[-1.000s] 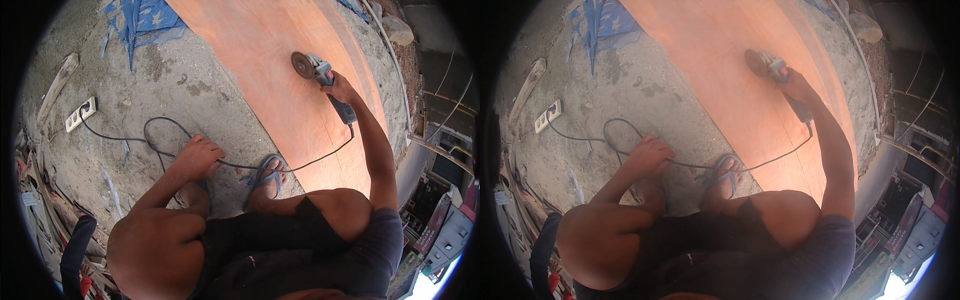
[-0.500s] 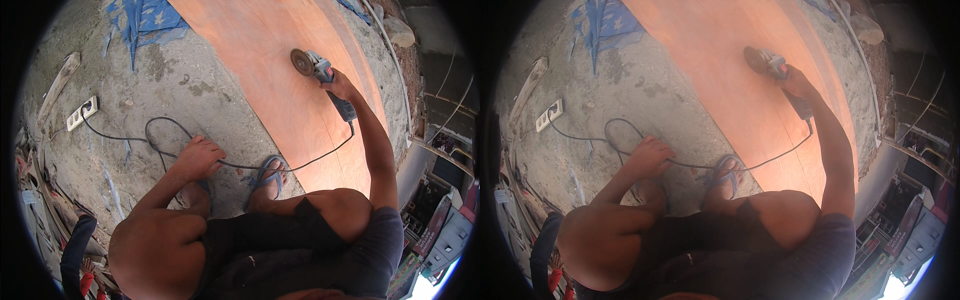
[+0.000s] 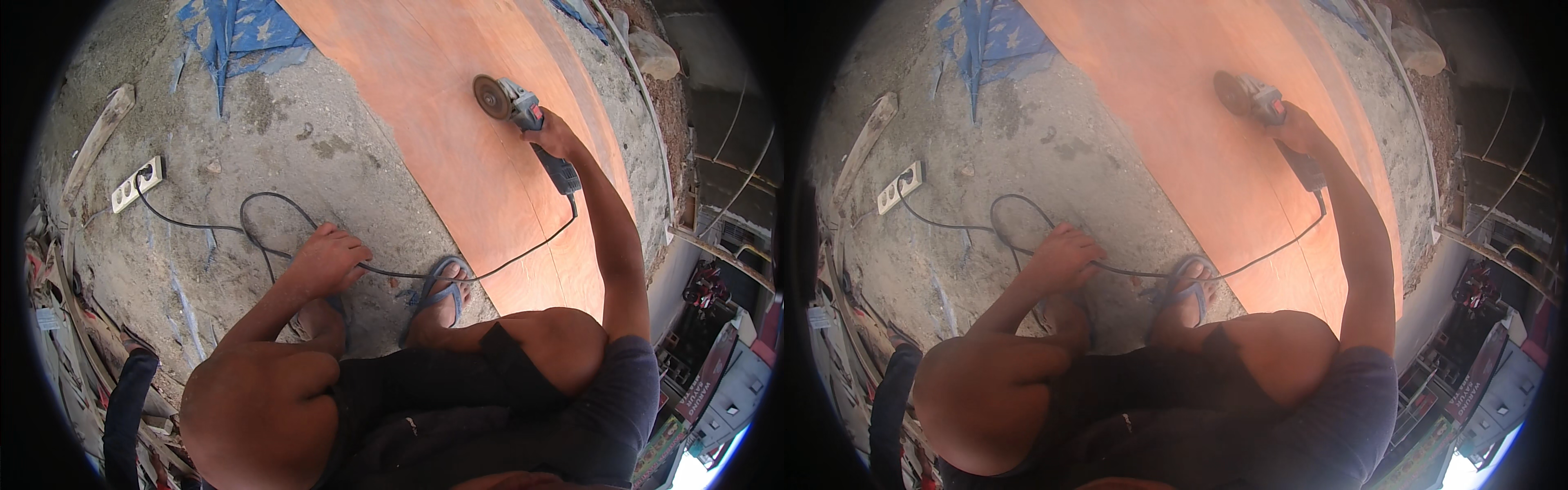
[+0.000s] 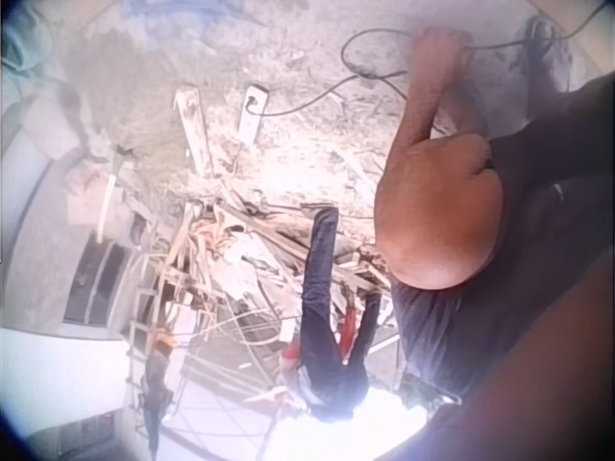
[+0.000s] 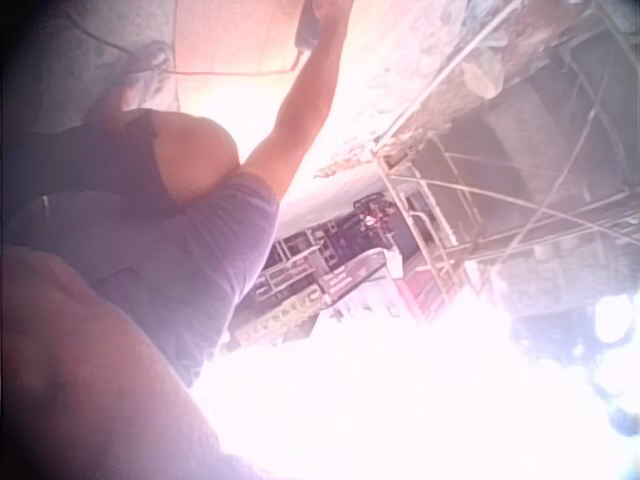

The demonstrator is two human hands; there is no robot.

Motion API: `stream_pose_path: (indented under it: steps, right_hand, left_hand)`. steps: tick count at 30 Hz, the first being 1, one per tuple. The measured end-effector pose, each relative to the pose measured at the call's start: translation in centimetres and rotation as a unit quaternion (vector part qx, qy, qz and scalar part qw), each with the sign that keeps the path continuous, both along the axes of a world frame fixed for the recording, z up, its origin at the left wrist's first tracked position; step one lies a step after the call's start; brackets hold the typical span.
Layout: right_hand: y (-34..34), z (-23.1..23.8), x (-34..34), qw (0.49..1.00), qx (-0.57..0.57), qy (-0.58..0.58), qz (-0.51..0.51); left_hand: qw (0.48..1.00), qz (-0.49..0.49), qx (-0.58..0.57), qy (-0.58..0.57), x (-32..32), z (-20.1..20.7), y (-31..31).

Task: The person uses an angle grinder to cut a large sheet of plywood on a construction site floor. They guide the tool along the sheet to make a straight cut while managing the power cord.

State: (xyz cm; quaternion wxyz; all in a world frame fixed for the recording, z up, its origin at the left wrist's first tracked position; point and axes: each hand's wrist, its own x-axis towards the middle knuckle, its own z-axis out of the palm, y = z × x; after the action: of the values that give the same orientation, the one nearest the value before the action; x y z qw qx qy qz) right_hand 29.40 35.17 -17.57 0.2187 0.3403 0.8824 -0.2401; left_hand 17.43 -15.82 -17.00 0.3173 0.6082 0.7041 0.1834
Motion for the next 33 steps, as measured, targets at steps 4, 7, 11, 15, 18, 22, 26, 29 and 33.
stream_pose_path:
  steps: [4, 7, 11, 15, 18, 22, 26, 29, 33]
  right_hand:
    - [-0.6, 0.6, -0.9, 1.000, -0.002, -0.012, -0.001]
    - [0.3, -0.2, -0.5, 1.000, 0.009, 0.001, 0.001]
    - [0.8, -0.9, -1.1, 1.000, -0.004, 0.003, 0.006]
    - [0.7, -0.8, -1.7, 1.000, -0.017, 0.006, 0.001]
    - [0.4, -0.7, -2.0, 1.000, 0.002, 0.026, 0.000]
    - [0.6, -0.9, -2.5, 1.000, 0.007, 0.024, 0.000]
    - [0.4, -0.4, -3.4, 1.000, -0.007, -0.002, 0.002]
    - [0.5, -0.9, -3.6, 1.000, 0.002, 0.019, 0.008]
    - [1.2, -1.9, -3.7, 0.998, 0.029, 0.045, 0.017]
  left_hand:
    - [1.000, 0.001, -0.004, -0.002, 0.0, -0.1, -0.2]
    - [1.000, -0.002, -0.001, 0.001, -0.1, -0.1, 0.0]
    - [1.000, 0.010, 0.013, -0.008, 0.0, -0.3, -0.2]
    - [1.000, 0.010, 0.019, -0.001, -0.1, -0.3, -0.3]
    - [1.000, 0.013, 0.021, -0.001, -0.2, -0.2, -0.4]
    - [1.000, 0.018, 0.020, -0.011, -0.1, -0.3, -0.4]
    - [0.999, 0.024, 0.018, -0.016, -0.2, -0.2, -0.4]
    - [1.000, 0.023, 0.012, -0.015, -0.2, -0.1, -0.4]
    - [0.999, 0.024, 0.017, -0.015, -0.2, -0.2, -0.4]
